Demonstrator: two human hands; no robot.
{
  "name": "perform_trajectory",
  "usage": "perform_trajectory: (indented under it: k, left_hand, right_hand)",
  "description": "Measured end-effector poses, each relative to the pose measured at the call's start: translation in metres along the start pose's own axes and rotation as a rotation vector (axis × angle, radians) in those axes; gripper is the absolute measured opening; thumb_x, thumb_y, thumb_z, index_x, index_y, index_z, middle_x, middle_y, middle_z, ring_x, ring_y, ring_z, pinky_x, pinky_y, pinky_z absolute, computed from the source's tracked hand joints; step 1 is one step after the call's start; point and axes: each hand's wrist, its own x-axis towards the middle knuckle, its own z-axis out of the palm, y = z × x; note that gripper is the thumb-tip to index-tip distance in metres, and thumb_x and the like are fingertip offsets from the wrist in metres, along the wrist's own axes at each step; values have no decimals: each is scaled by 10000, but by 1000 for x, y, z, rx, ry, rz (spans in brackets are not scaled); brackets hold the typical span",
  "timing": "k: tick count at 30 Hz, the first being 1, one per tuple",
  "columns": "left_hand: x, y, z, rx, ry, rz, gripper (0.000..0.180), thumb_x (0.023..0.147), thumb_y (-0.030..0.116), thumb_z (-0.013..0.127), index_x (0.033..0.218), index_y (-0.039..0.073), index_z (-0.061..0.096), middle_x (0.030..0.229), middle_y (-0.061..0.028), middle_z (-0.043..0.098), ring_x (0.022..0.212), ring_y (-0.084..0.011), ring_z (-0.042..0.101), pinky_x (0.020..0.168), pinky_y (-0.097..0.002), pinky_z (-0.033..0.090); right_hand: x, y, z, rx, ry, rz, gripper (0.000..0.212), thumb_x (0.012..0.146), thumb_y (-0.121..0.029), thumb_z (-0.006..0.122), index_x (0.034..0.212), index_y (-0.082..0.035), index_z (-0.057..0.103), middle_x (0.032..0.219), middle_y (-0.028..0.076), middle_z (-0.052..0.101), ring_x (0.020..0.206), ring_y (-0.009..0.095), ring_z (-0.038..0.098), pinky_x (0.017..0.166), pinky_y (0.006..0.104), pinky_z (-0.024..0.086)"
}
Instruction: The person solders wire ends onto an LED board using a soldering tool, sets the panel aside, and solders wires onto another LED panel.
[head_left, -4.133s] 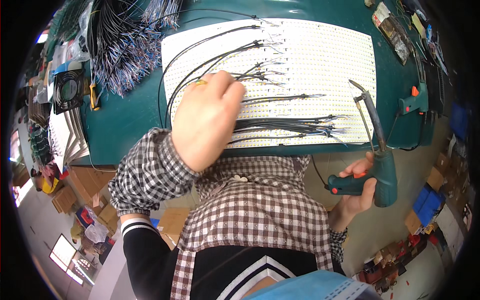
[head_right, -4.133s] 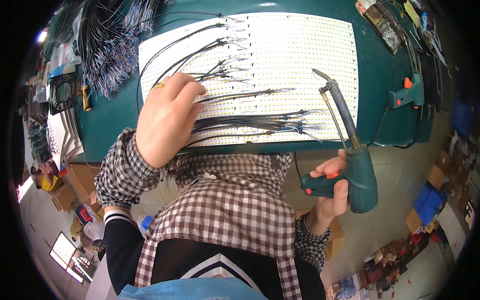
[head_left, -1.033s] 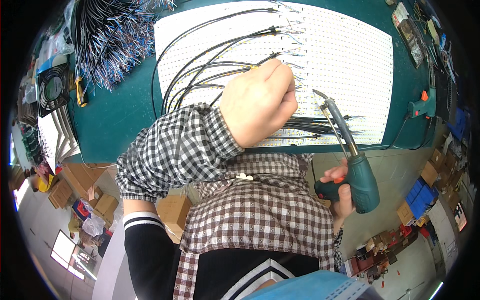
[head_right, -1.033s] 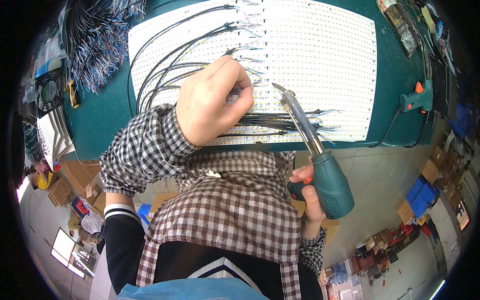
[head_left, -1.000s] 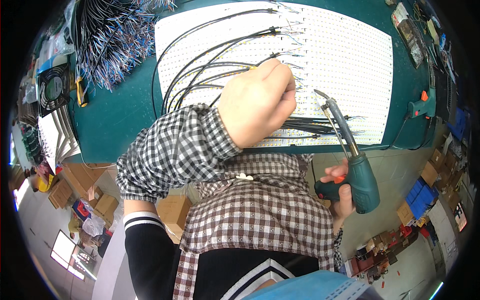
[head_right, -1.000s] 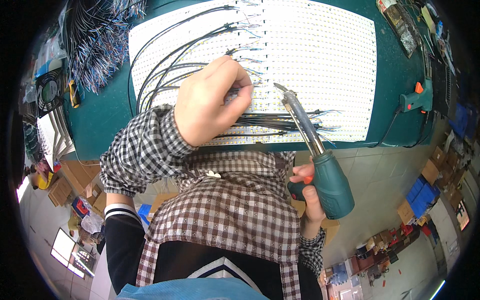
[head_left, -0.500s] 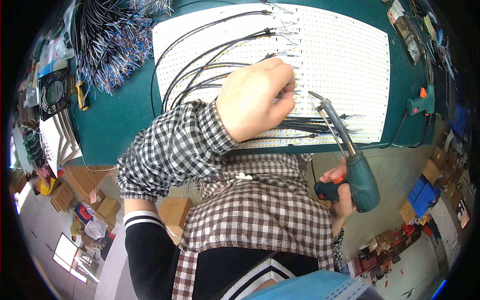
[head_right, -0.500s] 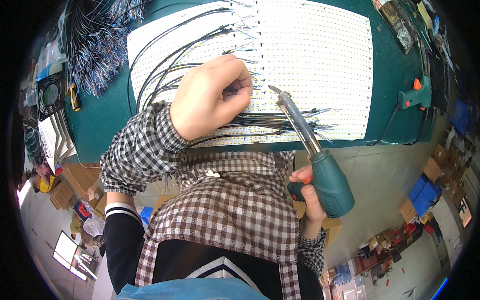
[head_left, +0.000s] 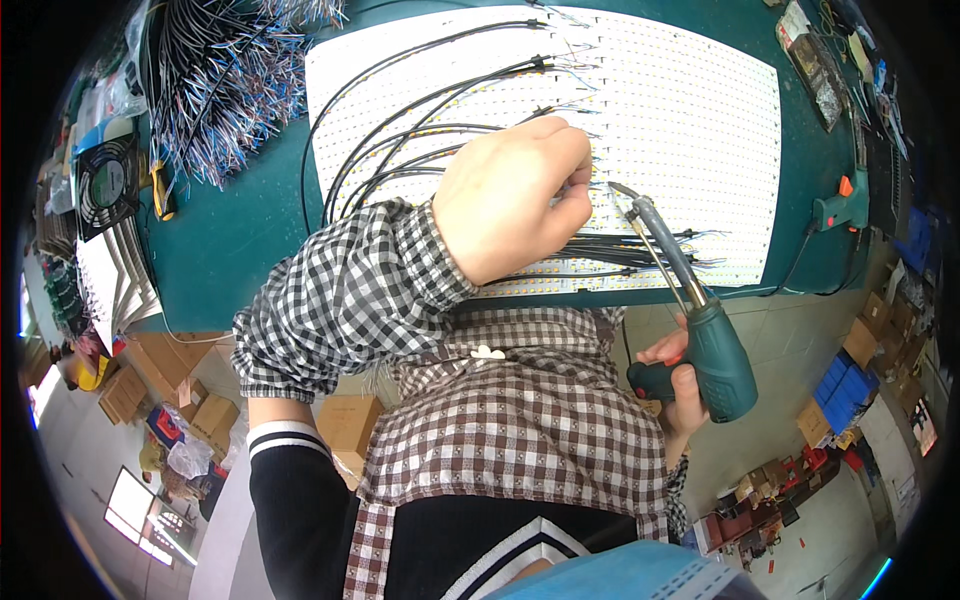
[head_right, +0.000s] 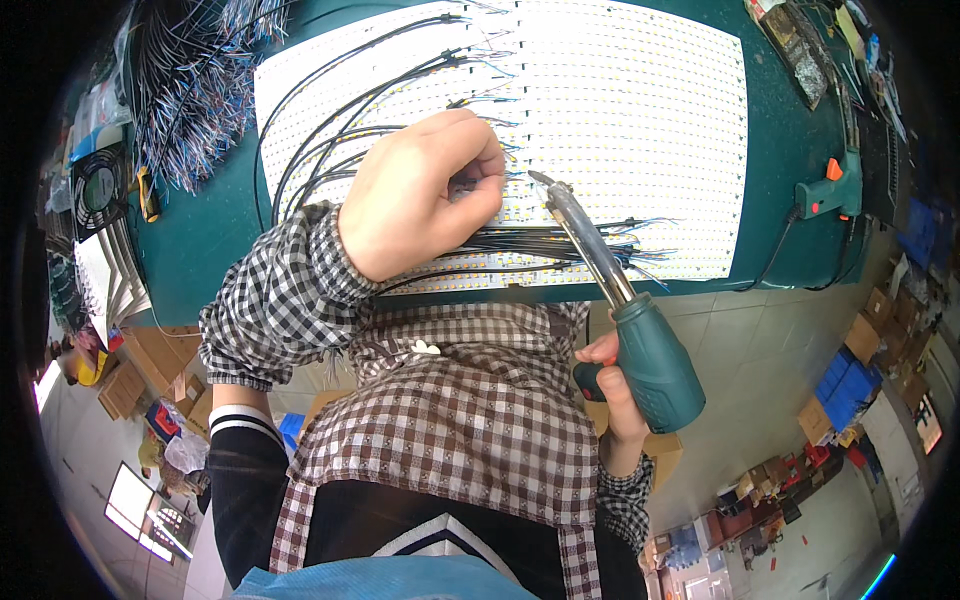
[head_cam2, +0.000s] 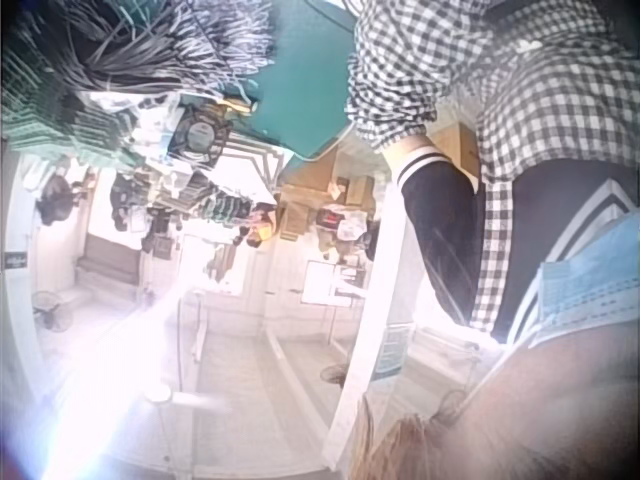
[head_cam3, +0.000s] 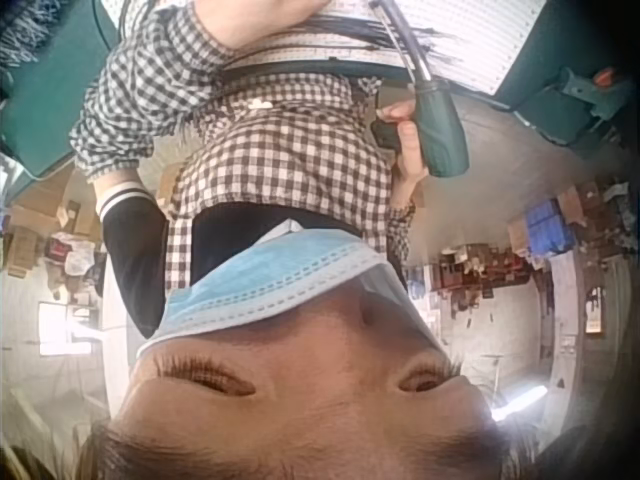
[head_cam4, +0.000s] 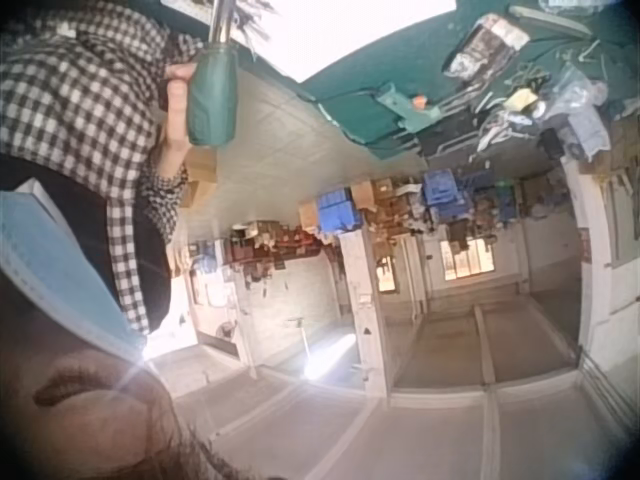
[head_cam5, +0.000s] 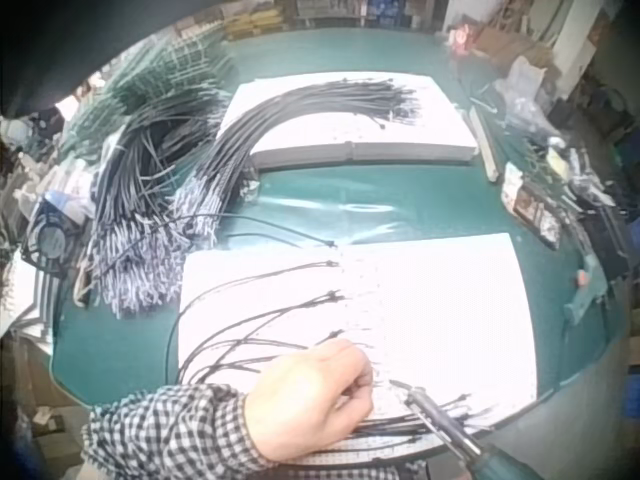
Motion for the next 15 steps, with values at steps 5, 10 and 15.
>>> perform_trajectory:
  k: [5, 10, 15]
  left_hand:
    - [0, 0, 0, 0, -6, -5, 69, 771, 74, 621, 806, 34, 577, 782, -108, 587, 679, -260, 621, 603, -350, 497]
    - [1, 0, 0, 13, 0, -5, 70, 770, 76, 623, 805, 36, 578, 779, -105, 587, 681, -261, 624, 604, -350, 499]
    - [0, 0, 1, 36, 1, -13, 67, 770, 80, 624, 804, 41, 581, 778, -104, 590, 685, -260, 627, 603, -351, 498]
  right_hand:
    - [1, 0, 1, 3, 0, 7, 729, 854, -405, 673, 1298, 117, 423, 889, 79, 553, 831, 193, 578, 759, 366, 559]
    - [1, -2, 3, -12, 0, 27, 739, 855, -415, 673, 1300, 117, 417, 888, 79, 553, 827, 192, 579, 759, 369, 557]
    - [1, -4, 5, -39, 19, 41, 736, 859, -415, 670, 1297, 119, 416, 884, 78, 552, 819, 195, 581, 759, 377, 557]
